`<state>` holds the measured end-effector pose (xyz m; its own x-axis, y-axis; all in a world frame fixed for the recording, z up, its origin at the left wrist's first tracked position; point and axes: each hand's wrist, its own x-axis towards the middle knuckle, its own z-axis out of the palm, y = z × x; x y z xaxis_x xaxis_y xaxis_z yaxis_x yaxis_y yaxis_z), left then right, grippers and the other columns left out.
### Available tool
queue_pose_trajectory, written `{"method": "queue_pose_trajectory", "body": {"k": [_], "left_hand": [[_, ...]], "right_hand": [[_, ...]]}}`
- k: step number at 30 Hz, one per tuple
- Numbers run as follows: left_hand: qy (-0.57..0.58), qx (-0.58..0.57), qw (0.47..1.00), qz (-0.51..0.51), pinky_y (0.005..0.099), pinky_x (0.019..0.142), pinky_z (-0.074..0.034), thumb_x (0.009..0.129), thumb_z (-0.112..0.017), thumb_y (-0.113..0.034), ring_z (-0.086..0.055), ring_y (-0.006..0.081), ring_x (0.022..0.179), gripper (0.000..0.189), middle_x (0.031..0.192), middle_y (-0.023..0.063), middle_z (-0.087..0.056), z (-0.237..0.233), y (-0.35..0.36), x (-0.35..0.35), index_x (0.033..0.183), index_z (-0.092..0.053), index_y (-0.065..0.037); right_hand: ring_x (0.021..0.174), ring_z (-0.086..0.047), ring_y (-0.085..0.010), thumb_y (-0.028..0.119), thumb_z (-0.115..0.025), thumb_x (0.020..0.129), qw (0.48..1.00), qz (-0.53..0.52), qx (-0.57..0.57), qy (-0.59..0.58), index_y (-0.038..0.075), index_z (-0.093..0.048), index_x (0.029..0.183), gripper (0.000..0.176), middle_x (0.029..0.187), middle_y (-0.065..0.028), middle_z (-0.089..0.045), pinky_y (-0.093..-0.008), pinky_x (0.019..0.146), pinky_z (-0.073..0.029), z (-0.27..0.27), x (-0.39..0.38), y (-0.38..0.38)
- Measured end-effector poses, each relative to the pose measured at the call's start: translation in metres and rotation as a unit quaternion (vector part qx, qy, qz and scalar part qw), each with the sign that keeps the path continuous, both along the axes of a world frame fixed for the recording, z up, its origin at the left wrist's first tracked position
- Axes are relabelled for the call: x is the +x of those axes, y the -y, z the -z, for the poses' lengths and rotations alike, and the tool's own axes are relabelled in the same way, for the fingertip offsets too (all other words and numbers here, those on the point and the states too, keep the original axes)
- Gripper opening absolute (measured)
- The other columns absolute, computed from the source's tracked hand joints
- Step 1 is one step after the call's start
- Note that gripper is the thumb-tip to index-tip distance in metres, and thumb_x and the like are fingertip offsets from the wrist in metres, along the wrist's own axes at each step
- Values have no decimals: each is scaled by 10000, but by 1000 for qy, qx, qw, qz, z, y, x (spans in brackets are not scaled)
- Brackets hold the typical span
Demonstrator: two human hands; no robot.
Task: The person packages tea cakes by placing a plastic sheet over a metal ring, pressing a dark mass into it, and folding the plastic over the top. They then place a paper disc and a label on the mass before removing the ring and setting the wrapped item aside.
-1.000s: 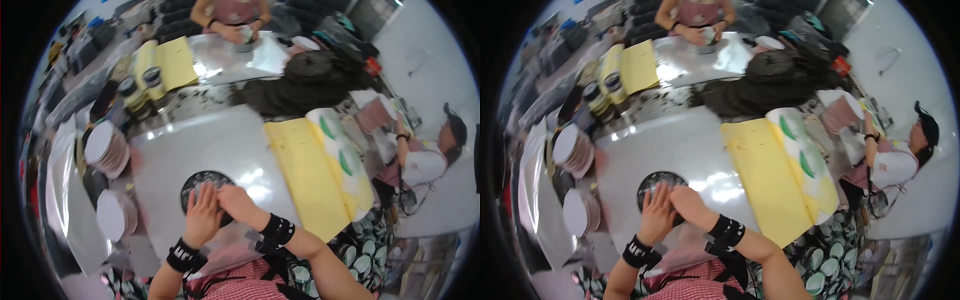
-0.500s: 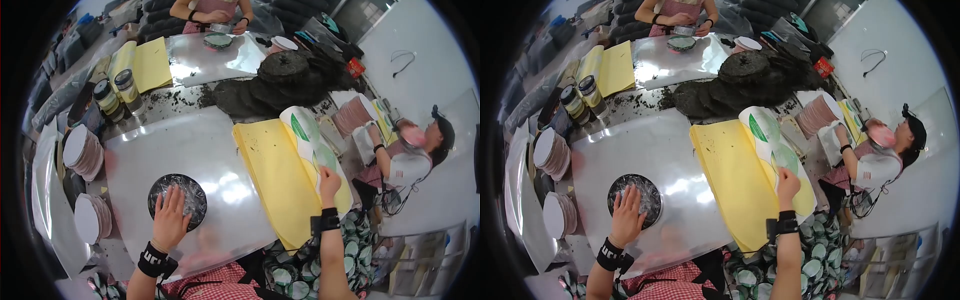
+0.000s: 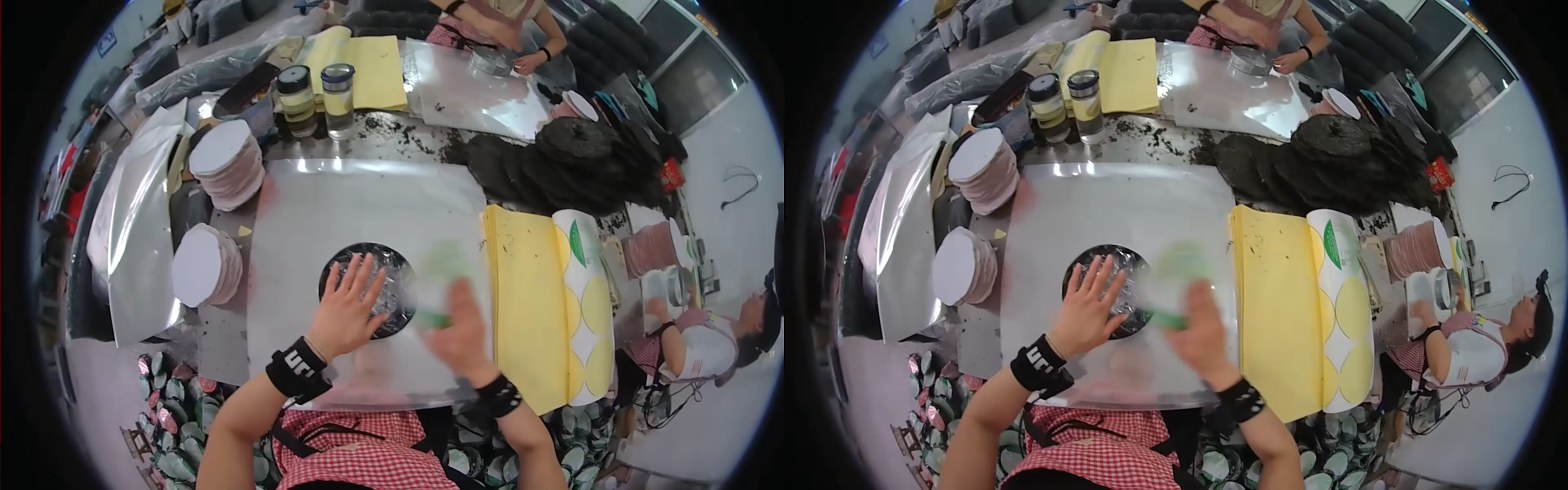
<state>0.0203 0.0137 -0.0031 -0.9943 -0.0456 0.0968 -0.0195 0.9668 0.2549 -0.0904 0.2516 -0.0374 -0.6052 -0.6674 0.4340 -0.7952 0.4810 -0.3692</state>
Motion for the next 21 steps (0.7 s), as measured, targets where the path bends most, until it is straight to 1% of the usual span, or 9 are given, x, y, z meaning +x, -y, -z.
{"method": "queue_pose_trajectory", "body": {"k": [2, 4, 9, 11, 14, 17, 18, 20, 21], "left_hand": [[-21, 175, 984, 19, 570, 1200, -165, 897, -606, -416, -337, 340, 1451, 615, 1508, 125, -469, -1, 6, 1, 1440, -512, -144], [-26, 232, 972, 17, 521, 1191, -234, 897, -607, -435, -428, 301, 1393, 597, 1438, 70, -552, 30, 6, 5, 1422, -528, -162], [-2, 313, 950, 5, 432, 1162, -315, 891, -625, -427, -457, 255, 1369, 598, 1448, 63, -538, 10, 5, 2, 1420, -517, -169], [16, 368, 929, 9, 412, 1154, -329, 888, -632, -424, -460, 240, 1366, 608, 1450, 54, -535, 8, 3, 4, 1427, -504, -173], [36, 313, 949, 4, 416, 1152, -329, 899, -639, -317, -448, 276, 1375, 611, 1459, 103, -516, -5, 12, 8, 1448, -462, -117], [-149, 644, 748, -53, 367, 1029, -434, 888, -613, -66, -528, 271, 1259, 555, 1359, 165, -541, -9, 40, 26, 1412, -446, 10], [-142, 647, 747, -60, 367, 1029, -434, 888, -613, -66, -528, 271, 1259, 555, 1359, 165, -541, -2, 52, 39, 1412, -446, 10], [-54, 512, 825, -233, 341, 816, -514, 898, -606, -48, -613, 201, 1006, 527, 1267, 111, -592, 10, 72, 53, 1405, -471, -4], [-51, 490, 841, -223, 333, 634, -502, 927, -577, -64, -600, 184, 724, 468, 1017, 112, -659, 18, 66, 53, 1386, -500, -17]], "right_hand": [[1399, -405, -403, 349, -747, 792, 987, -159, 9, 26, -87, -442, 1415, 820, 1461, -285, -446, -453, 1154, -341, -30, 17, 50], [1394, -413, -400, 408, -724, 805, 985, -162, 39, 41, -80, -447, 1415, 828, 1459, -276, -454, -471, 1151, -339, -35, 20, 66], [1398, -406, -399, 521, -632, 868, 970, -174, 154, 65, -50, -429, 1443, 836, 1474, -259, -445, -529, 1159, -296, -66, 15, 63], [1430, -360, -387, 577, -562, 905, 953, -202, -75, 212, -21, -378, 1489, 855, 1516, -258, -389, -587, 1171, -221, -59, 4, 85], [1461, -285, -407, 585, -532, 924, 944, -153, -133, 260, 22, -341, 1522, 843, 1562, -245, -317, -655, 1160, -156, -19, 4, 127], [1476, -224, -437, 582, -532, 927, 975, -201, 15, 90, 108, -334, 1546, 804, 1588, -232, -274, -713, 1131, -131, -32, 14, 125], [1476, -224, -437, 582, -532, 927, 974, -201, 18, 100, 108, -334, 1546, 804, 1588, -232, -274, -713, 1131, -131, -33, 19, 126], [1475, -211, -456, 587, -535, 920, 965, -208, 153, 38, 196, -355, 1546, 760, 1597, -220, -267, -720, 1126, -137, -33, 20, 135], [1473, -225, -444, 601, -556, 897, 964, -203, 164, 45, 232, -372, 1537, 761, 1593, -214, -279, -719, 1127, -140, -29, 20, 138]]}}
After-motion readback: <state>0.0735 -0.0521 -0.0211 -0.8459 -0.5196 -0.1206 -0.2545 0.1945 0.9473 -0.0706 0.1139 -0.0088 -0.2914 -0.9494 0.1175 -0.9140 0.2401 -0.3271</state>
